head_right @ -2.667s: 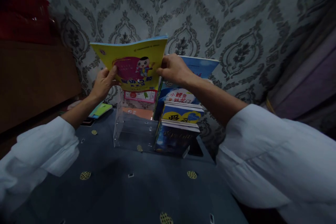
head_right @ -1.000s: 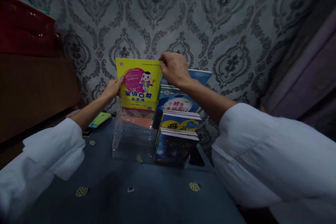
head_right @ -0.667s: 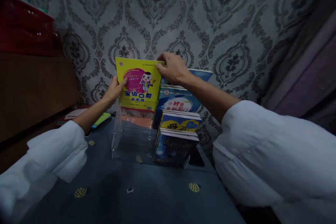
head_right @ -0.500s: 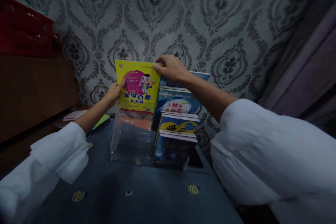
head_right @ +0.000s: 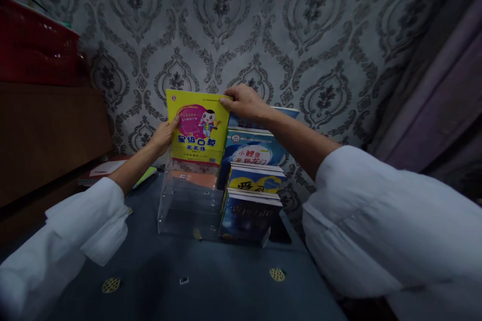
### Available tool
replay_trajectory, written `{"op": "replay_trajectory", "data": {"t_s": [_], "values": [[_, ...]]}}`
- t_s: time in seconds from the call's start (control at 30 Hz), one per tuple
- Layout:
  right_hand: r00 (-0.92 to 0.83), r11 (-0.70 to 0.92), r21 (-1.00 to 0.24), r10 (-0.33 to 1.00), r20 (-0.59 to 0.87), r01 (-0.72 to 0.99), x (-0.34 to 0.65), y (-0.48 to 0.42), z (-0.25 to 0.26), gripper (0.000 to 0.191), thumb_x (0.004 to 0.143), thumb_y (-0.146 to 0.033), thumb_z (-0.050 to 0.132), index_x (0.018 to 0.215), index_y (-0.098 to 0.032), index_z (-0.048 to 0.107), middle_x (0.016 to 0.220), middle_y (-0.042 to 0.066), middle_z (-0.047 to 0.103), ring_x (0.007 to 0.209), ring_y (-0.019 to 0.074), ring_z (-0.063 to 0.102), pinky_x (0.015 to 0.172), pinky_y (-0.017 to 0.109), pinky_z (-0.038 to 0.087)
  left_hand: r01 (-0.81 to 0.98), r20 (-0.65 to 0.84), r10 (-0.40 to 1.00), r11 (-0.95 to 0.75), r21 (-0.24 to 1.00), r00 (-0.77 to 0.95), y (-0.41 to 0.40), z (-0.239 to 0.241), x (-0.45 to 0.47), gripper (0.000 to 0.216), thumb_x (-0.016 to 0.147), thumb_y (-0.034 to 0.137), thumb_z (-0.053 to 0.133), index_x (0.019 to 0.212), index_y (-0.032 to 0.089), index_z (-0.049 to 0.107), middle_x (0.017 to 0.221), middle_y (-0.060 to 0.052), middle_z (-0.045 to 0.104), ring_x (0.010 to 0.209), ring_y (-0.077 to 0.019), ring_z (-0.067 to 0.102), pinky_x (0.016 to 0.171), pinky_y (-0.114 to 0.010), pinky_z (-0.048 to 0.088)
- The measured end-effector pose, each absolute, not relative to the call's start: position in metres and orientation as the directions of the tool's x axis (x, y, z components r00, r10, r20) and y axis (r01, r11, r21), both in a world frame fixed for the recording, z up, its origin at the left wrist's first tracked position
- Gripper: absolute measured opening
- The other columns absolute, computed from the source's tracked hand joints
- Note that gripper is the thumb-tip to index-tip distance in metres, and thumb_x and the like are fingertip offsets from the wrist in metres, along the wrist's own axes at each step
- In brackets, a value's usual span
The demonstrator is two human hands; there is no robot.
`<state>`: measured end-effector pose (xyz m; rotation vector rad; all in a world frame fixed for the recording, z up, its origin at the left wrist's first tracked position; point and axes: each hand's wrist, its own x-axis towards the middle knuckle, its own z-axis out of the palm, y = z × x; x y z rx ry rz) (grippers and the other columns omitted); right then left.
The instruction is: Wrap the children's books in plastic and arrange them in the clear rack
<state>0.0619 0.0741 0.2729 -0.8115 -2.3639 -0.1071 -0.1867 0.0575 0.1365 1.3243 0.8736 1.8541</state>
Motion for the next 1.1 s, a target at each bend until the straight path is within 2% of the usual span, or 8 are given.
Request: {"op": "replay_trajectory", "data": {"t_s": [0.2,0.3,0.53,0.73,0.9,1.0,1.1], "values": [[-0.626,0.789,-0.044,0.518,0.583,0.612,0.062,0.070,0.274,0.021,0.091,-0.030,0.050,0.073,-0.020,0.055,0.060,-0.001,0.046,0.058,0.0150,0.044,0.057,0.030,0.032,-0.098,0.513,0.828,-0.544,0.834,-0.226,0.055,0.135,-0.188,0.055,0.082,0.064,0.072,0.106,0.014,0.074,0.095,-0.010,0.080,0.084,-0.0238,0.076,0.073,-0.030,0.061],[-0.632,0.786,-0.026,0.516,0.578,0.618,0.062,0.070,0.274,0.025,0.093,-0.032,0.048,0.071,-0.021,0.053,0.061,0.000,0.048,0.062,0.0168,0.047,0.059,0.031,0.035,-0.071,0.532,0.818,-0.557,0.827,-0.217,0.054,0.135,-0.189,0.058,0.080,0.066,0.072,0.106,0.014,0.074,0.096,-0.009,0.080,0.085,-0.0236,0.075,0.074,-0.030,0.060],[-0.550,0.760,-0.090,0.541,0.636,0.644,0.061,0.065,0.272,0.041,0.098,-0.043,0.040,0.062,-0.023,0.041,0.058,0.001,0.042,0.064,0.0193,0.051,0.061,0.032,0.038,-0.021,0.605,0.772,-0.620,0.785,-0.197,0.048,0.134,-0.190,0.059,0.077,0.061,0.077,0.113,0.015,0.069,0.094,-0.007,0.078,0.083,-0.0238,0.074,0.072,-0.031,0.059],[-0.531,0.763,-0.130,0.550,0.645,0.633,0.061,0.064,0.272,0.047,0.098,-0.052,0.038,0.061,-0.023,0.038,0.056,0.000,0.041,0.060,0.0178,0.050,0.059,0.030,0.036,-0.017,0.624,0.756,-0.639,0.769,-0.197,0.041,0.134,-0.189,0.065,0.068,0.062,0.083,0.110,0.014,0.068,0.096,-0.006,0.078,0.081,-0.0214,0.072,0.071,-0.028,0.057],[-0.555,0.772,-0.094,0.530,0.641,0.629,0.063,0.063,0.273,0.042,0.097,-0.045,0.041,0.063,-0.021,0.047,0.057,0.000,0.043,0.059,0.0151,0.046,0.057,0.029,0.032,-0.021,0.615,0.764,-0.631,0.776,-0.195,0.041,0.134,-0.191,0.066,0.064,0.063,0.085,0.107,0.015,0.069,0.094,-0.006,0.078,0.080,-0.0215,0.072,0.070,-0.028,0.057],[-0.601,0.775,-0.026,0.510,0.616,0.631,0.062,0.064,0.273,0.030,0.090,-0.037,0.052,0.066,-0.019,0.053,0.060,-0.001,0.045,0.060,0.0142,0.043,0.058,0.029,0.030,-0.023,0.594,0.776,-0.611,0.791,-0.211,0.047,0.133,-0.192,0.063,0.066,0.061,0.084,0.106,0.013,0.070,0.088,-0.006,0.078,0.076,-0.0223,0.072,0.066,-0.029,0.057],[-0.604,0.740,0.039,0.516,0.607,0.672,0.060,0.068,0.276,0.021,0.087,-0.029,0.053,0.069,-0.019,0.057,0.062,0.000,0.051,0.062,0.0157,0.046,0.059,0.029,0.031,-0.025,0.571,0.785,-0.593,0.805,-0.240,0.054,0.133,-0.192,0.055,0.070,0.057,0.082,0.101,0.012,0.070,0.082,-0.006,0.077,0.074,-0.0225,0.073,0.064,-0.029,0.057]]}}
